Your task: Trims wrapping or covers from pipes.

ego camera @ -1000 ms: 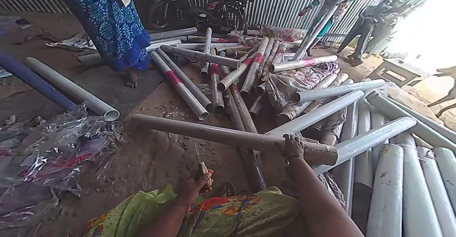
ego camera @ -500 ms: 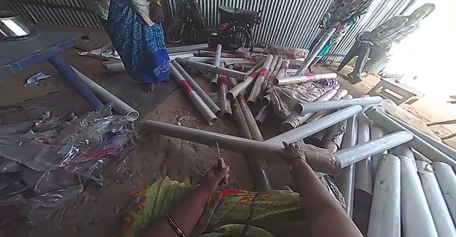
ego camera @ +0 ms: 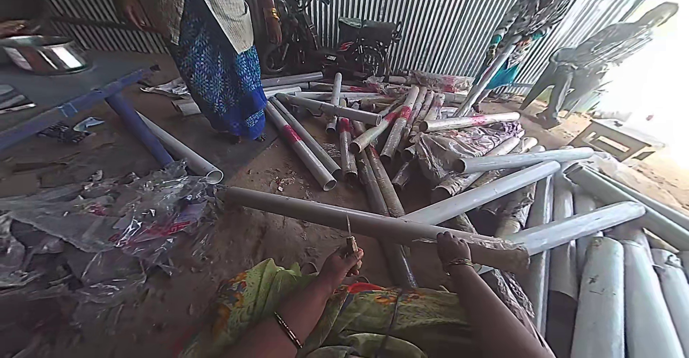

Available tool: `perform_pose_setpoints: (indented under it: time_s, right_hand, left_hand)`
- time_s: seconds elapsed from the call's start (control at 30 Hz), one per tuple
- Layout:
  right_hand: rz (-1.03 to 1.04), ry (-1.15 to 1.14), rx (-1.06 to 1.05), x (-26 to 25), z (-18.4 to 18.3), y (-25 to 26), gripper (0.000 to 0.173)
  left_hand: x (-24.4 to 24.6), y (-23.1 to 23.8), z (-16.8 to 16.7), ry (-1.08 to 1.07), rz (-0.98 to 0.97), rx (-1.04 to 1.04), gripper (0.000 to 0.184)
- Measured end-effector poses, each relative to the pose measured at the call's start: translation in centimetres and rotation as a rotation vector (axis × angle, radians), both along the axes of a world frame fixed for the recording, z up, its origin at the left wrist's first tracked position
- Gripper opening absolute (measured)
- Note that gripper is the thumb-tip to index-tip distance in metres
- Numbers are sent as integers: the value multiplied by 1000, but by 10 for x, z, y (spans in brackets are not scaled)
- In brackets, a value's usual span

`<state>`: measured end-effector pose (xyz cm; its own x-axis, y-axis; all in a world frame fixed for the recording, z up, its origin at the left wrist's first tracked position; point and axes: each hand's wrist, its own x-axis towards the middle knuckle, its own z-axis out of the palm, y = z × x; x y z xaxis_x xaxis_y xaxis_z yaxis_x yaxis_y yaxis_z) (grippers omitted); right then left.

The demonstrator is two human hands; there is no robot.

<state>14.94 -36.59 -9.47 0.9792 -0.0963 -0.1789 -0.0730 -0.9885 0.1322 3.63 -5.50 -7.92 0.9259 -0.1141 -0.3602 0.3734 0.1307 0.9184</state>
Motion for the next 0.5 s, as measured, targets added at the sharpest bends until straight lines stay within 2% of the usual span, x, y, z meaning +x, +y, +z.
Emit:
perform_pose_setpoints:
  time_s: [0.27, 0.5]
  right_hand:
    - [-22, 101, -33, -17, -3, 5, 29]
    - [104, 294, -161, -39, 0, 19, 34]
  left_hand:
    - [-8, 0, -9, -62, 5, 44, 33]
    - [-23, -11, -10, -90, -100, 191, 39]
